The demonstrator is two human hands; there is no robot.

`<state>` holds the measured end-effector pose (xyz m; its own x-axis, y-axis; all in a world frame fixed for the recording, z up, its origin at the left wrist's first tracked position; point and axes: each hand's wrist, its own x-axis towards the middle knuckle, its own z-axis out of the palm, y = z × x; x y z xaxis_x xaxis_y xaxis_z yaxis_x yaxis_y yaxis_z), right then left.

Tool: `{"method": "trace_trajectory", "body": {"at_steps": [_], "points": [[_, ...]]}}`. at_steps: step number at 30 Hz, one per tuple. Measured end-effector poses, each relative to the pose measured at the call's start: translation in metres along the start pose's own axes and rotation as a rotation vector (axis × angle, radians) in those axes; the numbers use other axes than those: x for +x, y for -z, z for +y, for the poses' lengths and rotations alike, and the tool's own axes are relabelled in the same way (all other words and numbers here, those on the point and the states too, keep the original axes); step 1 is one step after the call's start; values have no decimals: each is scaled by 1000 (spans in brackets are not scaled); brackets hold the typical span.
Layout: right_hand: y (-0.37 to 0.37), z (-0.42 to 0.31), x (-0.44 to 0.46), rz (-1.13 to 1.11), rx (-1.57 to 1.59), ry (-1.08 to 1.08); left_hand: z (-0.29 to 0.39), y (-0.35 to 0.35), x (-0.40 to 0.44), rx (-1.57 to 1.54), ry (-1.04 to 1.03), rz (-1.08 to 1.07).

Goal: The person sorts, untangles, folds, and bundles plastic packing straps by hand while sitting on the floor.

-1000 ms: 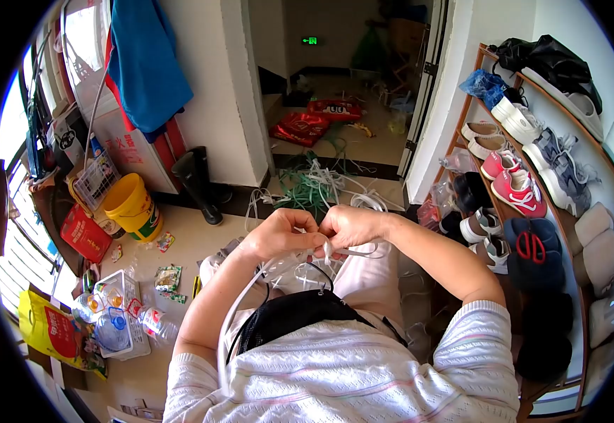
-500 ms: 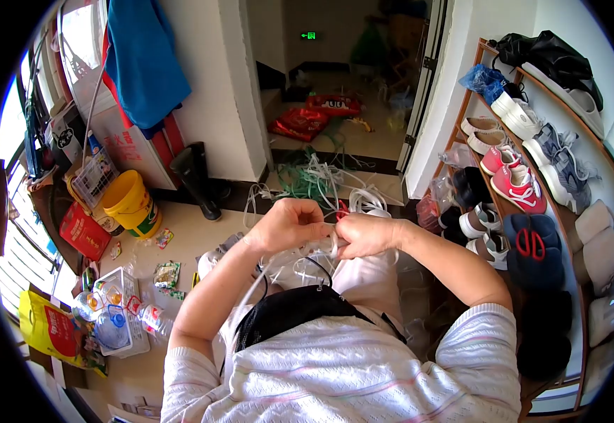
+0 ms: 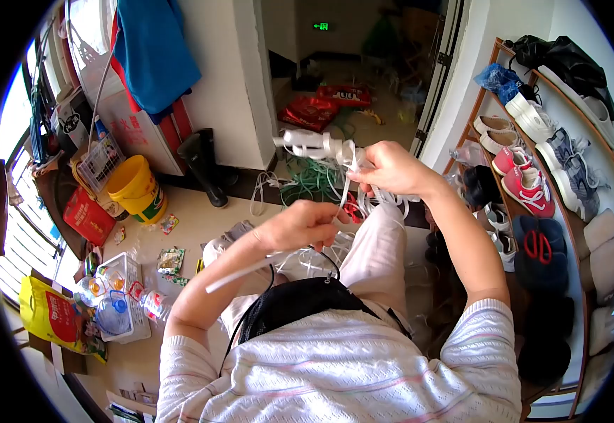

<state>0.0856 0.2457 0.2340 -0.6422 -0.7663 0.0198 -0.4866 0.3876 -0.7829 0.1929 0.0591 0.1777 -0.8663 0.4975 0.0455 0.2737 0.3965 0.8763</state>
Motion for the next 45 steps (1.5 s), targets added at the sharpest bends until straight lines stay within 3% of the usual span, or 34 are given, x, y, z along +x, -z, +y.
{"method": "trace_trajectory", "body": {"at_steps": [2, 3, 4, 7, 9, 10, 12, 13, 15, 16, 17, 18, 19, 21, 23, 25, 27, 30, 32, 35, 36, 37, 39, 40, 43, 45], "points": [[-7, 5, 11, -4, -292, -136, 3, -6, 5, 286, -50, 80], [-12, 5, 13, -67, -595, -71, 1, -8, 7, 492, -105, 131], [-19, 8, 13, -134, -709, -22, 4, -9, 6, 697, -157, 181], [-41, 14, 6, -225, -887, 56, 25, 4, 3, 837, -193, 171], [-58, 16, -3, -335, -587, 52, 22, 19, 8, 780, -324, 260], [-60, 15, -5, -397, -459, 123, 20, 26, 10, 579, -390, 234], [-57, 4, -10, -515, -205, 266, 13, 37, 10, 129, -167, 188], [-50, -10, -16, -482, -22, 152, 9, 39, 10, -96, -55, 163], [-37, -13, -15, -376, -90, 141, -11, 34, 13, -209, -60, 228], [-32, -9, -13, -330, -154, 163, -33, 37, 14, -41, -282, 188], [-28, 0, -11, -322, -34, 17, -23, 32, 4, -275, -80, 140], [-24, -6, -11, -293, -23, 17, -28, 20, 6, -74, -119, 219], [-20, -13, -10, -253, -27, -17, -21, 12, 12, -127, 113, 227], [-16, 1, -7, -138, 71, -55, -29, -4, 13, -59, -26, 192], [-19, 1, -6, -2, 66, -134, -18, -16, 12, 8, 35, 144], [-14, 21, 1, -24, -89, -101, -48, -36, 30, 577, -229, 318], [-14, 42, 4, -105, -97, -149, -18, -33, 22, 767, -64, 167], [-31, 45, -3, -134, -596, 81, -2, -28, 16, 930, -101, 127], [-48, 71, -9, -267, -684, 111, 5, -23, 15, 974, -184, 185], [-70, 46, -25, -473, -777, 118, 20, 2, 10, 807, -307, 114], [-71, 44, -27, -457, -612, 281, 21, 12, 8, 613, -374, 98], [-68, 38, -28, -450, -438, 301, 19, 20, 6, 427, -459, 79], [-57, 16, -30, -427, -88, 331, 20, 30, -3, -113, -208, 62], [-50, 5, -36, -387, 39, 169, -5, 28, 9, -286, -247, 106], [-32, -21, -38, -114, -161, 235, -10, 19, 0, -361, -230, 197], [-18, -14, -30, -64, -211, 52, -26, 3, 9, -390, -133, 253]]}}
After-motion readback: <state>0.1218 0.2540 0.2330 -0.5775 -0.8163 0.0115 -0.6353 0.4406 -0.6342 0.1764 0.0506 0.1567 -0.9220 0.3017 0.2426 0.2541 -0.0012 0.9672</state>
